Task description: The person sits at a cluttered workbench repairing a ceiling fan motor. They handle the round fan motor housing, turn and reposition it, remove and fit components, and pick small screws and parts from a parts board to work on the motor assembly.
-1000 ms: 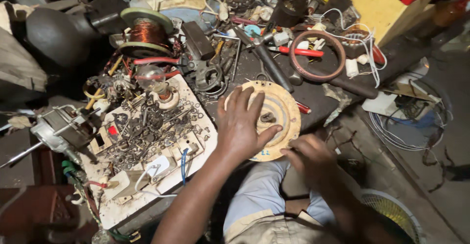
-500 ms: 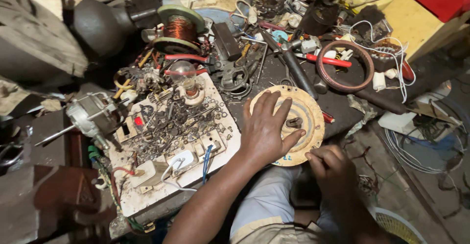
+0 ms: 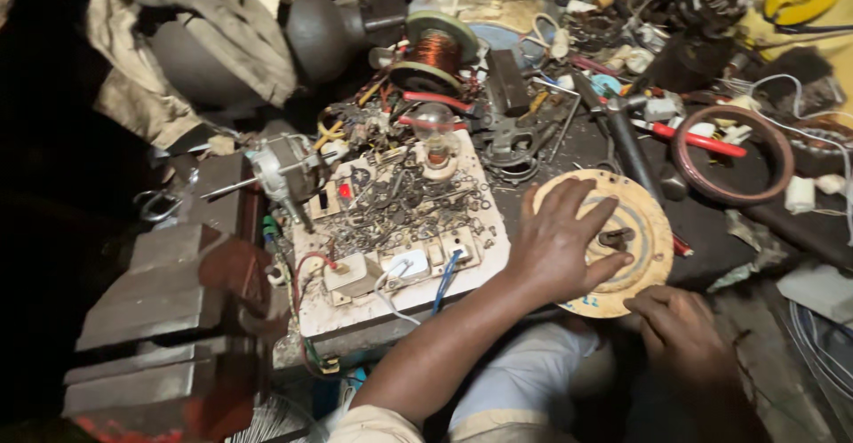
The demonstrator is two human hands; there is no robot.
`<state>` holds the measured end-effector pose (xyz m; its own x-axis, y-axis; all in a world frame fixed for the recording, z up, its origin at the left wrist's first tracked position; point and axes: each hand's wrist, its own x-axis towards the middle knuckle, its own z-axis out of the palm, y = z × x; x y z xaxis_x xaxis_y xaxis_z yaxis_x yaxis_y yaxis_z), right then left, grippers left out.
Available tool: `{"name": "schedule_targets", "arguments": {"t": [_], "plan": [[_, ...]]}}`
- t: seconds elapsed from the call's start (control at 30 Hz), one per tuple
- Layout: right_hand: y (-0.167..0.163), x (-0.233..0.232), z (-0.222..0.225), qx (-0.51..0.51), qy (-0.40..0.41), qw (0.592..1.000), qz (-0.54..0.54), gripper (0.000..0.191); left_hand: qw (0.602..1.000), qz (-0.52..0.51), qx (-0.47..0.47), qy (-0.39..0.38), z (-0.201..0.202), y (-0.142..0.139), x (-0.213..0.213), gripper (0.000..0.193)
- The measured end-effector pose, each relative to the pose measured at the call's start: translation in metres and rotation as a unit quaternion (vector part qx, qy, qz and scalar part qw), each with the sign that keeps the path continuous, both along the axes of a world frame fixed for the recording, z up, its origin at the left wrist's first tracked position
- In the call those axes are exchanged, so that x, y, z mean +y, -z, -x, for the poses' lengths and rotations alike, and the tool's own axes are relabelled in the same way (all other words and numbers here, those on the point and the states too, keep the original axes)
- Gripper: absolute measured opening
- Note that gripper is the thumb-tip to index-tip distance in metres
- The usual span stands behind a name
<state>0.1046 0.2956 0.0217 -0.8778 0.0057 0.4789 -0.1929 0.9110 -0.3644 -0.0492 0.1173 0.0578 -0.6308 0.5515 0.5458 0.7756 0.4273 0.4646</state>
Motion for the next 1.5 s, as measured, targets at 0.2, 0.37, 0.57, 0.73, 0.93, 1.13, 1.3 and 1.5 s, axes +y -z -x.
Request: {"name": "schedule_targets", "arguments": {"t": [0.2, 0.37, 0.57, 0.73, 0.93, 1.13, 1.3, 1.5], "plan": [[-0.013, -0.011, -0.005, 0.005, 0.079, 0.997, -0.003, 0.028, 1.000, -0.007, 0.000, -0.005, 0.001, 0.002, 0.000, 0.072], [-0.001, -0.010, -0.003, -0.006, 0.126, 0.992, -0.028, 0.017, 1.000, -0.003, -0.002, -0.009, 0.001, 0.004, 0.000, 0.072], [0.017, 0.011, -0.001, -0.052, 0.071, 0.995, -0.056, 0.017, 1.000, 0.011, -0.004, -0.019, 0.001, 0.007, 0.002, 0.071], [0.032, 0.021, 0.004, -0.028, -0.008, 0.996, -0.090, 0.025, 1.000, 0.020, -0.008, -0.023, 0.001, 0.010, 0.002, 0.072], [0.045, 0.025, 0.001, 0.031, 0.050, 0.998, -0.018, 0.026, 0.998, 0.051, -0.009, -0.034, 0.002, 0.015, 0.003, 0.076], [0.069, 0.047, 0.009, 0.026, 0.004, 0.999, -0.044, 0.020, 0.997, 0.057, 0.002, -0.048, 0.002, 0.021, 0.003, 0.077], [0.100, 0.073, 0.010, 0.002, -0.036, 0.998, -0.057, 0.019, 0.996, 0.070, 0.008, -0.048, 0.004, 0.025, 0.004, 0.077], [0.129, 0.096, 0.014, -0.053, -0.041, 0.997, -0.050, 0.022, 0.996, 0.077, 0.002, -0.043, 0.005, 0.026, 0.004, 0.078]]}}
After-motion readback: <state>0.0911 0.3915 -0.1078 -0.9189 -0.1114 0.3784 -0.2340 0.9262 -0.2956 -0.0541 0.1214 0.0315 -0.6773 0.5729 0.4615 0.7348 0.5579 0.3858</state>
